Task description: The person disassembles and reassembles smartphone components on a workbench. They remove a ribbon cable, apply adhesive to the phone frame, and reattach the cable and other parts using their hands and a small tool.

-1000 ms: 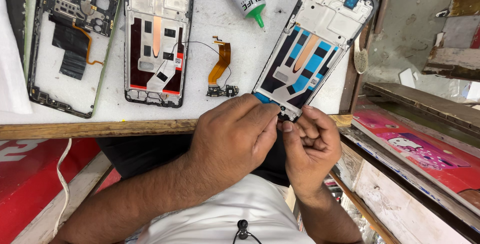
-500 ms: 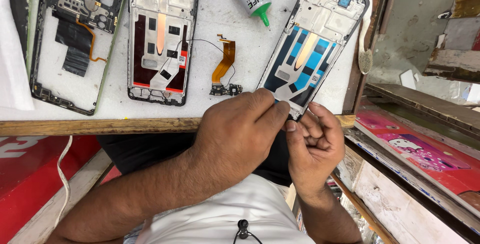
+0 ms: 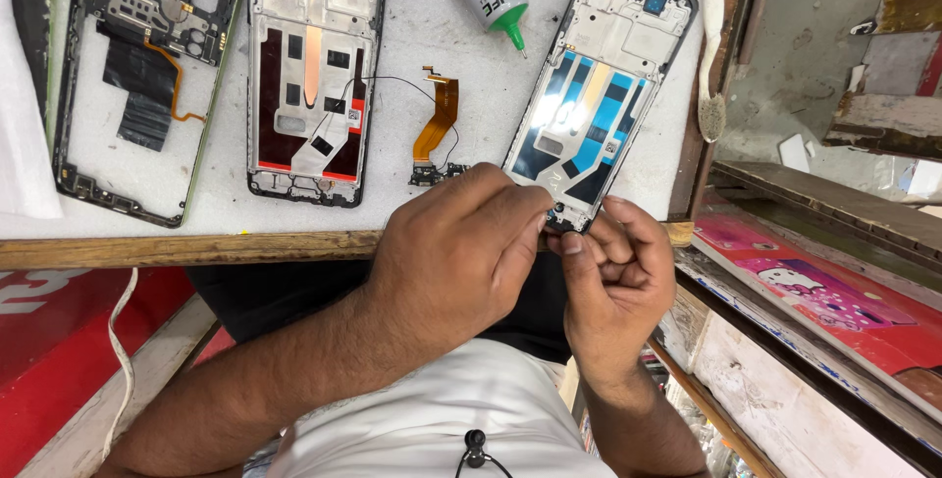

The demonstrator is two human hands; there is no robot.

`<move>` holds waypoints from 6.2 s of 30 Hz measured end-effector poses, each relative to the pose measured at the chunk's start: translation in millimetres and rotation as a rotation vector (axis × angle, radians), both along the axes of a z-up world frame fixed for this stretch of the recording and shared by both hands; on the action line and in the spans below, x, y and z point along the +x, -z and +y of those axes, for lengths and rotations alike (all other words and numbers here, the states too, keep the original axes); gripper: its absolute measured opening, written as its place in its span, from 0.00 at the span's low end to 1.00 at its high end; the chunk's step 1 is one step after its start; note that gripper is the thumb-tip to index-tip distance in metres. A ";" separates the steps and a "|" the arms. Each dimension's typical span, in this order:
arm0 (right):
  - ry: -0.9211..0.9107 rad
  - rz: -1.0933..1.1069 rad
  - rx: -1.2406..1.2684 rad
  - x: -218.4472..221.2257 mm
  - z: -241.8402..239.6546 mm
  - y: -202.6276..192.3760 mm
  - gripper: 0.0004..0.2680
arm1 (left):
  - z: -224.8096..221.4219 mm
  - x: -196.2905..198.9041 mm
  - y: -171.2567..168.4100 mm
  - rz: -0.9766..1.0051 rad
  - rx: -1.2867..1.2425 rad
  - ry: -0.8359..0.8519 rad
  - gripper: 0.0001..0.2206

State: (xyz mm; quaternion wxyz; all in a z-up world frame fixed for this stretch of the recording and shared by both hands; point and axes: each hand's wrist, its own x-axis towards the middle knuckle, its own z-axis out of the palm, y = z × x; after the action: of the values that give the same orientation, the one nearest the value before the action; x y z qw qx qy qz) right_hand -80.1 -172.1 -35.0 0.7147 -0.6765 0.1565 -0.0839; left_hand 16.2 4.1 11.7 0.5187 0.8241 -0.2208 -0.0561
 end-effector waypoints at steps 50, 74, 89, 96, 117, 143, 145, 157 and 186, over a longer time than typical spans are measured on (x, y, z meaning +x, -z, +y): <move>0.021 -0.273 -0.056 103.5 -46.2 -74.4 0.09 | -55.4 54.4 -38.3 -0.314 -0.243 -0.162 0.08; -0.386 -0.481 -0.616 105.1 -19.6 -92.6 0.12 | 0.9 66.1 -2.8 0.468 -0.774 0.235 0.06; -0.824 -0.382 -0.457 126.0 -26.2 -83.3 0.16 | 10.2 50.5 29.9 0.684 -0.882 0.276 0.10; -0.843 -0.451 -0.614 126.9 -31.4 -75.3 0.16 | 7.8 49.1 25.6 0.718 -0.876 0.308 0.08; -0.233 -0.635 0.068 120.7 -31.8 -21.8 0.20 | 176.5 87.1 -4.5 -0.373 0.677 -0.744 0.04; -0.132 -0.436 0.242 126.7 -23.8 -33.1 0.25 | 1.8 35.6 -67.6 -0.433 0.039 -0.072 0.18; -0.126 -0.436 0.215 127.7 -23.1 -32.3 0.27 | -3.4 36.8 -65.0 -0.451 0.041 -0.067 0.19; -0.210 -0.485 0.135 123.6 -23.6 -24.5 0.24 | 3.9 36.3 -64.1 -0.434 0.071 -0.050 0.17; -0.274 -0.507 -0.788 111.9 1.7 -86.8 0.20 | 44.8 50.4 -34.2 -0.188 0.050 -0.084 0.09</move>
State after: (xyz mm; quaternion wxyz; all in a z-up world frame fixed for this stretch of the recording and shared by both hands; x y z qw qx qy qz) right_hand 31.8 -170.4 51.7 0.4244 -0.8682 -0.1567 -0.2038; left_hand 66.7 48.9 45.9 0.4767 0.8470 -0.2324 0.0377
